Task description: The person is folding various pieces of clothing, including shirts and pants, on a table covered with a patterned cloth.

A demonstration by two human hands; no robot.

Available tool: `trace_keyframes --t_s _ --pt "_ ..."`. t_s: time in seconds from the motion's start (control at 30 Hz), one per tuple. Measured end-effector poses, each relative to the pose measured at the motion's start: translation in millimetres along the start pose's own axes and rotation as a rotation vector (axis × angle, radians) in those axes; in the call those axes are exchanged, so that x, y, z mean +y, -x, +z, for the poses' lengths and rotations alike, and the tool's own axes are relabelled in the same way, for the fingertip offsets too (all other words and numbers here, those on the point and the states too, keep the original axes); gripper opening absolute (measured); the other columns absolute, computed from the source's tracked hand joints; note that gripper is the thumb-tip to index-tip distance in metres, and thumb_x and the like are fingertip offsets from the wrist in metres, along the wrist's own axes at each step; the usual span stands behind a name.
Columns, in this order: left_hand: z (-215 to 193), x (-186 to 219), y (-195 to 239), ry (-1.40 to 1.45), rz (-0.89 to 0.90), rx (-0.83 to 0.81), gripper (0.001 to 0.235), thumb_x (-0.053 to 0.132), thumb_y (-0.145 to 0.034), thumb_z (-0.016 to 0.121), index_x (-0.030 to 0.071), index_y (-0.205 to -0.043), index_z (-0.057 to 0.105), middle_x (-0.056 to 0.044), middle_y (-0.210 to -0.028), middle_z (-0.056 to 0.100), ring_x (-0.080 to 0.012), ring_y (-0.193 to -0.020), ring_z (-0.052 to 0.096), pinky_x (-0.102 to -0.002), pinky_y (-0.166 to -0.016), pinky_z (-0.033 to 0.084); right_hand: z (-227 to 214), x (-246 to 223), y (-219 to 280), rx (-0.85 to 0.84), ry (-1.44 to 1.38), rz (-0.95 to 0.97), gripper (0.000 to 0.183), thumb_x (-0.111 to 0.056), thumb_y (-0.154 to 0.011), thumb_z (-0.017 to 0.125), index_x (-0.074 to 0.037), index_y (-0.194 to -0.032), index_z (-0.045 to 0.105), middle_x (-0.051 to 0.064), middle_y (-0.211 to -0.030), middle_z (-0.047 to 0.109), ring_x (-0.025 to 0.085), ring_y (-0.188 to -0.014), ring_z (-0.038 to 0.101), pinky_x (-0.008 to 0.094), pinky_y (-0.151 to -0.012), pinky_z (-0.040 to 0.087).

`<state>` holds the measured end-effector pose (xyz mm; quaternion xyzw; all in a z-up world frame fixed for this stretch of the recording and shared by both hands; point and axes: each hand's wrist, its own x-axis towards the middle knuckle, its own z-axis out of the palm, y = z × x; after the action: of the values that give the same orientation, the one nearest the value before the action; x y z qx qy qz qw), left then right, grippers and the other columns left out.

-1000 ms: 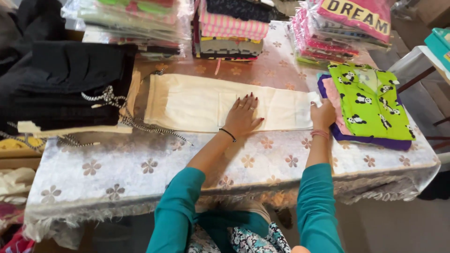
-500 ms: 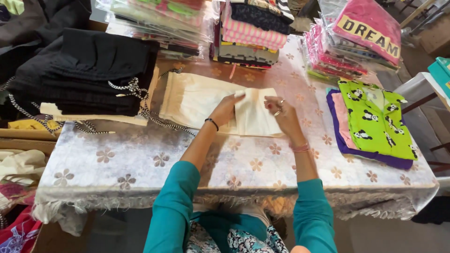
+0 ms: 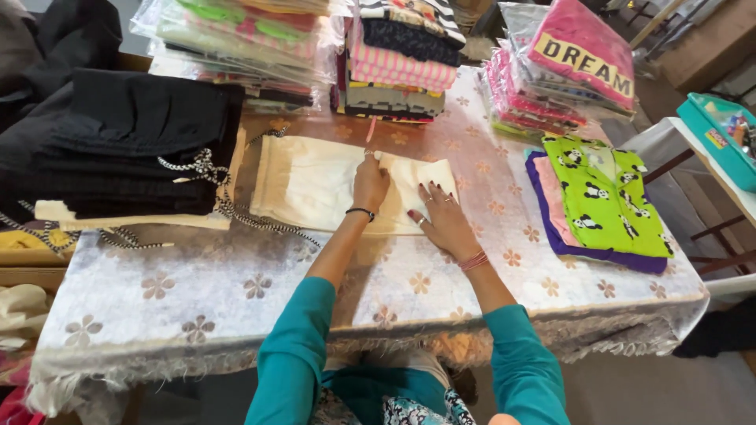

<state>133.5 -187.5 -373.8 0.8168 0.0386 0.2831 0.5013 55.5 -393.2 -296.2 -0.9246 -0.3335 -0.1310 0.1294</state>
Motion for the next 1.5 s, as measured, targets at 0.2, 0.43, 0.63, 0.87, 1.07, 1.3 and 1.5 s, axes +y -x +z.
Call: trace_keyframes --t_s 0.2,0.43,0.63,0.87,1.07,1.3,1.5 --pt "-5.8 27.4 36.0 -0.571 0.450 0.003 0.042 0.008 -0.088 0.057 -0.002 -0.128 0.061 -0.022 -0.140 0.062 -0.0364 -0.126 0.055 -0.052 -0.104 0.043 -4.2 -5.4 -15.5 0.066 -0.193 -0.060 0.065 -0.034 -0.104 0.053 -0.001 -0.157 0.038 0.031 -0.160 0.036 0.045 -0.149 0.034 0.054 -0.121 0.027" --pt "-3.4 38.6 50.5 -0.525 0.361 -0.146 0.053 0.035 -0.097 0.054 0.003 -0.138 0.060 -0.013 -0.149 0.055 -0.0321 -0.145 0.045 -0.055 -0.121 0.028 49.2 61.1 -57.0 0.013 0.119 0.131 0.065 -0.046 -0.107 0.046 -0.008 -0.159 0.036 0.021 -0.163 0.036 0.040 -0.150 0.031 0.057 -0.119 0.026" --pt "-24.3 16.9 25.3 -0.614 0.202 -0.224 0.073 0.056 -0.099 0.042 0.008 -0.155 0.041 -0.015 -0.162 0.038 -0.0325 -0.150 0.031 -0.056 -0.122 0.015 38.2 51.0 -51.7 -0.014 0.106 0.292 0.073 -0.058 -0.102 0.043 -0.013 -0.159 0.036 0.015 -0.163 0.036 0.036 -0.152 0.029 0.058 -0.121 0.022" --pt "-65.6 -24.9 12.1 -0.757 0.125 -0.176 0.072 0.054 -0.103 0.038 0.007 -0.158 0.039 -0.013 -0.164 0.037 -0.0319 -0.154 0.029 -0.057 -0.124 0.013 43.6 69.6 -29.5 -0.008 0.103 0.292 0.076 -0.062 -0.102 0.042 -0.016 -0.162 0.031 0.018 -0.166 0.028 0.040 -0.152 0.025 0.057 -0.121 0.017" --pt "-126.2 -54.2 -0.9 -0.921 0.111 -0.013 0.078 0.060 -0.099 0.039 0.005 -0.155 0.040 -0.019 -0.165 0.031 -0.0331 -0.153 0.027 -0.057 -0.125 0.011 38.4 67.6 -28.7 0.008 0.101 0.348 0.075 -0.062 -0.100 0.044 -0.018 -0.159 0.037 0.016 -0.166 0.031 0.038 -0.152 0.027 0.056 -0.122 0.019" --pt "-220.5 -2.3 2.8 -0.782 -0.406 0.178 0.050 0.043 -0.084 0.079 0.003 -0.114 0.074 -0.024 -0.148 0.053 -0.0409 -0.131 0.056 -0.050 -0.105 0.049 36.0 63.0 -29.9 0.010 0.158 0.311 0.072 -0.061 -0.100 0.045 -0.017 -0.157 0.042 0.017 -0.162 0.038 0.037 -0.150 0.033 0.058 -0.119 0.025" --pt "-237.3 -36.4 -9.1 -0.572 -0.495 -0.053 0.053 0.046 -0.072 0.085 0.002 -0.099 0.076 -0.026 -0.107 0.074 -0.0411 -0.099 0.073 -0.049 -0.084 0.058 0.0 -3.0 -27.8 0.039 0.159 0.156 0.075 -0.058 -0.101 0.049 -0.013 -0.160 0.037 0.020 -0.164 0.034 0.038 -0.148 0.034 0.059 -0.117 0.026"
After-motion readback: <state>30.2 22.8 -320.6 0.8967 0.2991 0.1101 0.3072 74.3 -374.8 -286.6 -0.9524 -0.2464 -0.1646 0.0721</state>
